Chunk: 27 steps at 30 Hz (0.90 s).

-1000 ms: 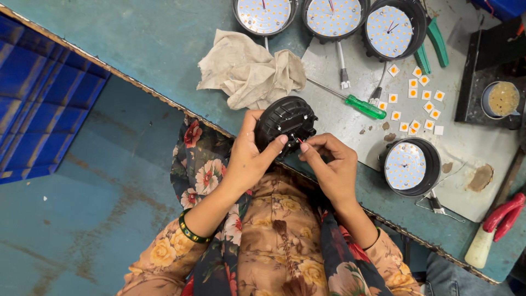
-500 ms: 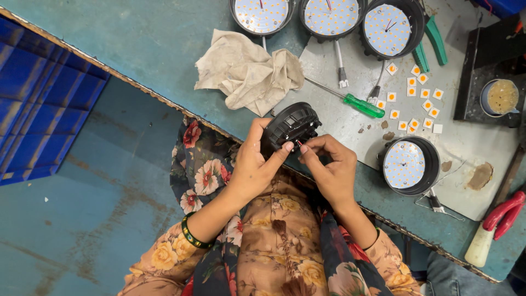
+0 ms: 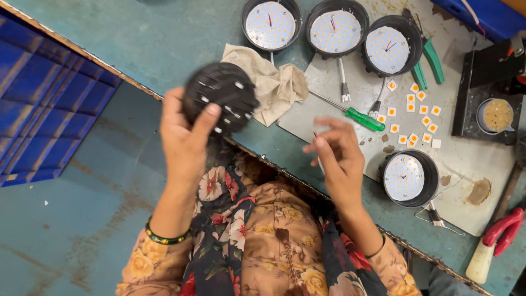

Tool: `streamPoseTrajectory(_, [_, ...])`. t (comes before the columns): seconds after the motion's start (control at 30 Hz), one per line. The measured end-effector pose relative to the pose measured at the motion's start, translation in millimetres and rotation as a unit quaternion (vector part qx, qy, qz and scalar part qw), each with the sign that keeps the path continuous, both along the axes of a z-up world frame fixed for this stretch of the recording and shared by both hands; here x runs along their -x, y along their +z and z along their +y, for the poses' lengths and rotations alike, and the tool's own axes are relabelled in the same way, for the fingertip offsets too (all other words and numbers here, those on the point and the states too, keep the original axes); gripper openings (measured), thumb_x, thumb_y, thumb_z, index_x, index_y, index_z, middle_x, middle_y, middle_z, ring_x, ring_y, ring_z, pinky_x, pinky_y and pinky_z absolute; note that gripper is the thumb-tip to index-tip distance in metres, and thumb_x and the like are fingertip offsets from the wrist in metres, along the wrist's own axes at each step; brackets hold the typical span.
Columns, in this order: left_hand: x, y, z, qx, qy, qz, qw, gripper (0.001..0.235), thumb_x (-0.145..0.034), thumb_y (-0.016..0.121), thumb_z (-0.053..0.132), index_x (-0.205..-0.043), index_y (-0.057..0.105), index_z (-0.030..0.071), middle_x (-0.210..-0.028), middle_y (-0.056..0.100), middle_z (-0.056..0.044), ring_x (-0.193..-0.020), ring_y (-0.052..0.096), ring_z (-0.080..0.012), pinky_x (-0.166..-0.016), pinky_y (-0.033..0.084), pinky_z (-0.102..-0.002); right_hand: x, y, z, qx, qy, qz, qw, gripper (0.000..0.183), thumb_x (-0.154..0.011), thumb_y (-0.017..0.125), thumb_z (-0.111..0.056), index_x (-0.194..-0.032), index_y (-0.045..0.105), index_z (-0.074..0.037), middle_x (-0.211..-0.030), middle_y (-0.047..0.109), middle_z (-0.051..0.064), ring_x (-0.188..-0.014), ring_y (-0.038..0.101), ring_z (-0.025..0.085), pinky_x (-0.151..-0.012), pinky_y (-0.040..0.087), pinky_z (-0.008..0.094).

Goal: The person assembles LED light fixtures by inserting wires into the back of the housing, securing them with a screwdriver, and wiping the LED surface with a cloth. The person then uses a soldering iron to make connections on the LED board.

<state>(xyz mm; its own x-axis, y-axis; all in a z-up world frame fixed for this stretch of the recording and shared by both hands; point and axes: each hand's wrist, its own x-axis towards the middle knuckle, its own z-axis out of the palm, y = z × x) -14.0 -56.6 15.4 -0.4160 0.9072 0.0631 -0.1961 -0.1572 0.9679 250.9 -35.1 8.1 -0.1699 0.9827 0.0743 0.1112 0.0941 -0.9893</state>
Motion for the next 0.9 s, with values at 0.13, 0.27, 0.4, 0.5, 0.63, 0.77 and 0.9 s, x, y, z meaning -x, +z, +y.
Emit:
streamPoseTrajectory(0.13, [16.7, -4.3, 15.3, -0.028, 0.040, 0.036, 0.998, 0.031, -0.100, 0.074, 0.009, -0.123, 0.054, 0.003, -0.111, 0.066, -0.003, -0.099, 0.061, -0.0092, -0.092, 0.052, -0.027, 37.9, 7.6, 47.6, -0.177, 0.007, -0.234, 0.956, 0.011, -0.099, 0.070, -0.010, -0.096, 0.069, 0.000, -0.134, 0.056, 0.018, -0.100, 0.067, 0.024, -0.058, 0.047, 0.027])
streamPoseTrajectory(0.27, [7.5, -19.3, 27.7, -0.001, 0.018, -0.040, 0.999, 0.027, -0.098, 0.072, 0.007, -0.119, 0.056, 0.001, -0.110, 0.066, -0.004, -0.099, 0.061, -0.0091, -0.092, 0.053, -0.026, 66.5, 9.3, 72.8, -0.098, 0.044, -0.145, 0.984, 0.011, -0.099, 0.075, -0.012, -0.100, 0.072, -0.002, -0.109, 0.067, 0.014, -0.080, 0.070, 0.018, -0.067, 0.054, 0.027])
streamPoseTrajectory(0.4, [-0.9, -37.1, 24.6, 0.028, 0.007, -0.033, 0.999, 0.030, -0.096, 0.070, 0.010, -0.120, 0.055, 0.002, -0.110, 0.068, -0.004, -0.099, 0.062, -0.0080, -0.091, 0.053, -0.024, 66.8, 6.5, 52.4, -0.209, 0.020, -0.122, 0.970, 0.007, -0.095, 0.076, -0.008, -0.100, 0.075, -0.003, -0.106, 0.073, 0.014, -0.081, 0.070, 0.024, -0.061, 0.052, 0.030])
streamPoseTrajectory(0.5, [-4.6, -40.6, 23.9, 0.024, 0.012, 0.050, 0.998, 0.031, -0.098, 0.071, 0.011, -0.122, 0.056, 0.000, -0.110, 0.066, -0.004, -0.098, 0.060, -0.0076, -0.089, 0.052, -0.024, 81.9, 0.4, 35.2, -0.342, 0.087, -0.175, 0.919, 0.011, -0.096, 0.076, -0.011, -0.103, 0.069, -0.004, -0.118, 0.071, 0.009, -0.096, 0.074, 0.026, -0.079, 0.059, 0.032])
streamPoseTrajectory(0.63, [-7.8, -35.9, 24.2, 0.034, 0.011, 0.093, 0.995, 0.029, -0.101, 0.070, 0.015, -0.121, 0.055, 0.000, -0.106, 0.066, -0.004, -0.095, 0.059, -0.0079, -0.086, 0.053, -0.025, 87.7, 1.5, 32.5, -0.411, 0.104, -0.281, 0.861, 0.011, -0.089, 0.081, -0.012, -0.095, 0.072, -0.008, -0.121, 0.073, 0.003, -0.075, 0.067, 0.020, -0.064, 0.052, 0.032])
streamPoseTrajectory(0.77, [-9.5, -32.0, 17.3, 0.073, 0.029, 0.162, 0.984, 0.032, -0.099, 0.069, 0.018, -0.122, 0.054, 0.002, -0.101, 0.067, -0.003, -0.090, 0.060, -0.0078, -0.081, 0.053, -0.026, 79.1, 9.2, 44.9, -0.479, 0.156, -0.327, 0.799, 0.012, -0.087, 0.080, -0.013, -0.095, 0.074, -0.008, -0.121, 0.072, 0.001, -0.069, 0.064, 0.017, -0.060, 0.048, 0.033])
streamPoseTrajectory(0.9, [-11.1, -28.0, 19.9, 0.062, 0.010, 0.161, 0.985, 0.031, -0.099, 0.070, 0.018, -0.121, 0.054, 0.002, -0.101, 0.068, -0.004, -0.089, 0.060, -0.0079, -0.080, 0.053, -0.026, 71.4, 22.5, 61.0, -0.492, 0.211, -0.371, 0.759, 0.012, -0.085, 0.076, -0.013, -0.095, 0.072, -0.007, -0.120, 0.070, -0.001, -0.076, 0.068, 0.016, -0.065, 0.050, 0.033])
